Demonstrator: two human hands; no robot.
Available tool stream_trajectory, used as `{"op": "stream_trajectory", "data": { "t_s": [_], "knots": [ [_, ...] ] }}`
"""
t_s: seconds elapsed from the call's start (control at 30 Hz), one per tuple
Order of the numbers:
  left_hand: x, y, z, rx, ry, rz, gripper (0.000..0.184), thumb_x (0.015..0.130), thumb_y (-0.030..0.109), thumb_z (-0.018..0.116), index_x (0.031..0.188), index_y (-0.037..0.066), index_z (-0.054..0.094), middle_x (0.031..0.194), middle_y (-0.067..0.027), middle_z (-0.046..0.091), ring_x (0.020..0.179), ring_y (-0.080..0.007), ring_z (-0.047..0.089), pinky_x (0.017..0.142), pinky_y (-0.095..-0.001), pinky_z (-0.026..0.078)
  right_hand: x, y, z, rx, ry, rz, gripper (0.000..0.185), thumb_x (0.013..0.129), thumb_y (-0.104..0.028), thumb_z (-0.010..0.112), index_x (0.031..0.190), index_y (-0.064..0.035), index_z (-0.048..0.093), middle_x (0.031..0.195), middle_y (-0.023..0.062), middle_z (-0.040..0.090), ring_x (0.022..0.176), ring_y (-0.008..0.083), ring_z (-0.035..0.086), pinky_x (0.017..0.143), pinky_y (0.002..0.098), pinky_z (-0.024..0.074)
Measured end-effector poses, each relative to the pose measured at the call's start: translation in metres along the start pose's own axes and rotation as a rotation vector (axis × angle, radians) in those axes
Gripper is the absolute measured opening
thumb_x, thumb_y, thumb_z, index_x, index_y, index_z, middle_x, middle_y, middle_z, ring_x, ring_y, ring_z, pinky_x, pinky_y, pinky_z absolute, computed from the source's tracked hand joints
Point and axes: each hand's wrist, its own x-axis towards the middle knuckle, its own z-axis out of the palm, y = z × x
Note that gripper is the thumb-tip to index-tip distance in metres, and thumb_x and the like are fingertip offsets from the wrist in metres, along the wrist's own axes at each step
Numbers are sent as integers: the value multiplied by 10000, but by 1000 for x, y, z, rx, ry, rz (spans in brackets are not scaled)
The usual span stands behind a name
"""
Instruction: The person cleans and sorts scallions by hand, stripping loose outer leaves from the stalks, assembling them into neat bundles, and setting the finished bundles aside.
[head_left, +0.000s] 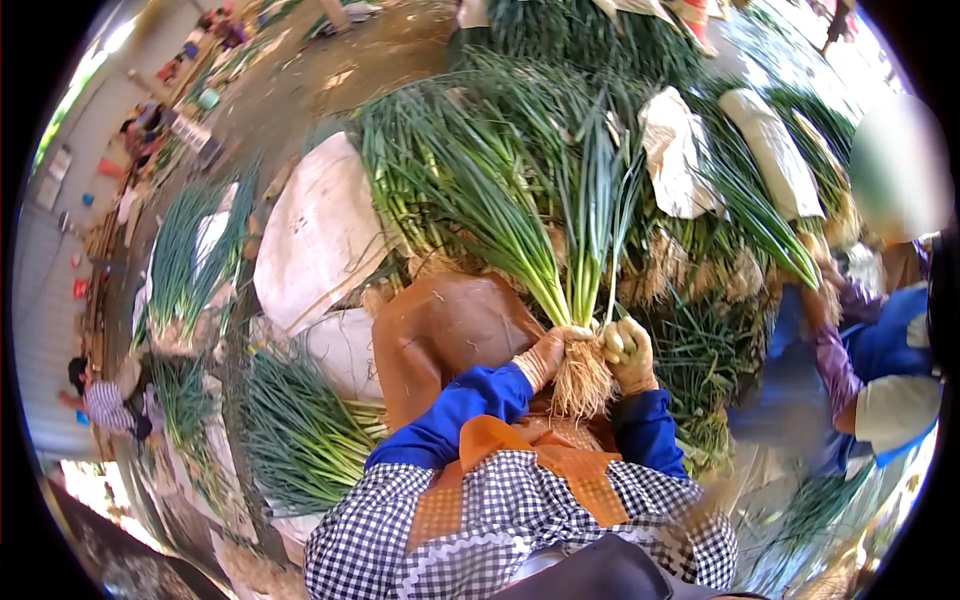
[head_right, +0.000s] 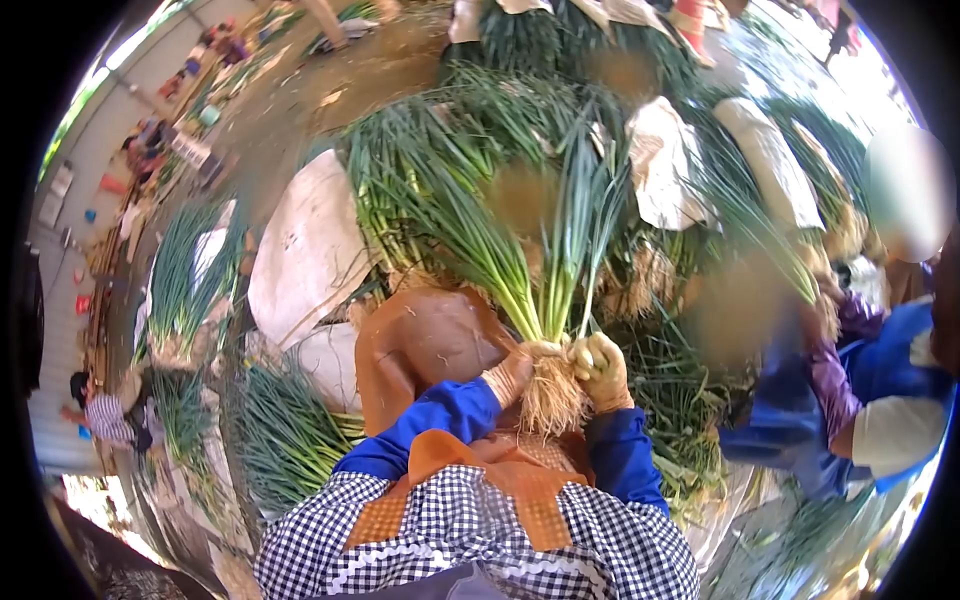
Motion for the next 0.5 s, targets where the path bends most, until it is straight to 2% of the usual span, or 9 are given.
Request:
{"op": "stream_trajectory", "data": {
  "t_s": [0.03, 0.13, 0.17, 0.23, 0.27, 0.33, 0.4, 0.43, 0.5],
  "knots": [
    [5, -5, 3, -87, -14, 42, 232, 758, 90, 562, 960, -22, 582, 844, -87, 627, 784, -190, 601, 780, -303, 490, 4, 4, -1, -136, 36, -39, 369, 885, -296, 433, 627, -34, 466, 596, 85, 484, 460, 145, 379, 500, 264, 370],
    [2, -3, 0, -106, -38, 49, 273, 744, 88, 567, 990, -32, 565, 865, -112, 619, 808, -201, 603, 803, -313, 483, -9, 2, -4, 94, -135, -74, 348, 868, -256, 461, 573, -87, 386, 556, 51, 430, 436, 118, 324, 482, 232, 341],
    [4, -4, -1, -111, -117, 78, 286, 744, 87, 555, 1002, -35, 551, 959, -163, 611, 884, -264, 597, 848, -371, 475, -14, 1, -12, 46, -78, -56, 359, 864, -253, 470, 559, -101, 360, 547, 39, 408, 429, 112, 311, 467, 232, 327],
    [-7, 2, 20, -155, -81, 95, 297, 744, 101, 553, 1008, -35, 546, 1002, -187, 599, 924, -303, 585, 871, -406, 463, -32, -10, -21, 50, -22, -4, 370, 855, -230, 487, 540, -121, 326, 528, 10, 352, 427, 99, 293, 421, 239, 278],
    [-13, 3, 31, -213, -49, 133, 309, 744, 114, 551, 1014, -36, 541, 1045, -210, 587, 964, -342, 572, 894, -442, 452, -43, -13, -30, -125, -28, 28, 368, 853, -224, 486, 543, -129, 313, 525, 3, 321, 435, 103, 271, 406, 255, 258],
    [-27, 19, 42, -212, -28, 106, 330, 695, 113, 594, 996, -23, 582, 1044, -171, 607, 925, -275, 595, 888, -401, 466, -71, -8, -75, -527, 107, 109, 335, 850, -197, 483, 548, -112, 365, 529, 31, 401, 456, 145, 388, 409, 278, 313],
    [-26, 26, 12, 12, 22, 65, 434, 689, 103, 578, 1105, -15, 546, 964, -121, 605, 846, -237, 588, 823, -389, 481, -101, 39, -213, -1746, -534, 410, 215, 835, -214, 525, 699, -56, 575, 726, 102, 600, 681, 242, 586, 577, 339, 463],
    [-27, 24, 17, -92, -59, 38, 525, 688, 84, 562, 1196, -4, 466, 904, -99, 567, 814, -223, 562, 794, -384, 472, -122, 17, -154, -2060, -398, 1101, 408, 845, -380, 488, 1043, -52, 628, 1086, 146, 605, 1035, 290, 560, 865, 373, 440],
    [-25, 22, 22, -189, -130, -21, 764, 671, 37, 548, 1376, 30, 254, 804, -58, 487, 748, -179, 504, 744, -351, 460, -90, -11, -108, -2066, -351, 1090, 391, 829, -373, 511, 1030, -62, 637, 1104, 137, 600, 1028, 300, 560, 869, 388, 441]
  ]
}}
